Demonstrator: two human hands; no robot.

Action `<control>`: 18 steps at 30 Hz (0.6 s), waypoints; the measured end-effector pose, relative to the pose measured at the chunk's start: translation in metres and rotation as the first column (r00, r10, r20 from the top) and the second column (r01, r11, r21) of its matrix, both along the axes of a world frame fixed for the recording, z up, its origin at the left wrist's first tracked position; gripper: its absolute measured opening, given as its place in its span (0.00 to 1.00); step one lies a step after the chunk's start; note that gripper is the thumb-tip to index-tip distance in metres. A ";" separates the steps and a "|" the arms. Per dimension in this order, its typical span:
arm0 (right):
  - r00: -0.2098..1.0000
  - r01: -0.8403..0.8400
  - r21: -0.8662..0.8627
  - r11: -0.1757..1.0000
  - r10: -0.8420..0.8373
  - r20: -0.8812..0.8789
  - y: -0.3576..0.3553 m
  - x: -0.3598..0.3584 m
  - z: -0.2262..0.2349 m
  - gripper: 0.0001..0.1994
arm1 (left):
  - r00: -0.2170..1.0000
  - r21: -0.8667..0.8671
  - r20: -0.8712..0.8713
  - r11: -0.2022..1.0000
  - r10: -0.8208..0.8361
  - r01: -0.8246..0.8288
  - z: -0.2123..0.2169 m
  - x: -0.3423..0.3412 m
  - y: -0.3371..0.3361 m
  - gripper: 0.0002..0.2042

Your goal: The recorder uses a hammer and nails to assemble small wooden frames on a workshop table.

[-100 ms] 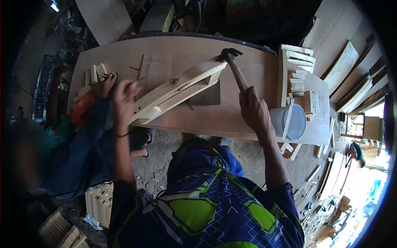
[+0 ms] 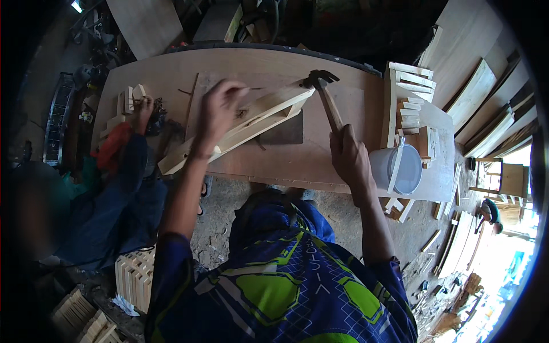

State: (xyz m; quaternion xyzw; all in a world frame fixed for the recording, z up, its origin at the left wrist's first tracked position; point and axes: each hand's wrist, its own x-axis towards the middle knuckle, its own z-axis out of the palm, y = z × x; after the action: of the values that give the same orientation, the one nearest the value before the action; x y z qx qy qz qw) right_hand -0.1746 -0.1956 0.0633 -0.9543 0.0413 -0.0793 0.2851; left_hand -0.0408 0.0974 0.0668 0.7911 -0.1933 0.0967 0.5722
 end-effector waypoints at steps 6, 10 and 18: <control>0.999 0.035 0.110 0.993 -0.032 -0.031 0.000 -0.009 -0.008 0.12 | 0.986 0.288 0.037 0.946 -0.164 0.147 -0.016 0.038 -0.071 0.04; 0.995 0.071 0.149 0.986 -0.059 -0.084 0.004 -0.004 -0.005 0.12 | 0.978 0.235 0.131 0.963 -0.164 0.130 -0.017 0.040 -0.072 0.04; 0.989 0.104 0.294 0.950 -0.068 -0.131 -0.005 -0.002 0.021 0.12 | 0.960 0.303 0.188 0.942 -0.206 0.143 -0.020 0.055 -0.064 0.05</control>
State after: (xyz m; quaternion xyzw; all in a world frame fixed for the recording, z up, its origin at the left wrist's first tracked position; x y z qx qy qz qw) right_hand -0.1769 -0.2003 0.0840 -0.9002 0.1114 -0.0271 0.4201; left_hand 0.0146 0.0335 0.0469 0.8297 -0.3364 0.1021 0.4335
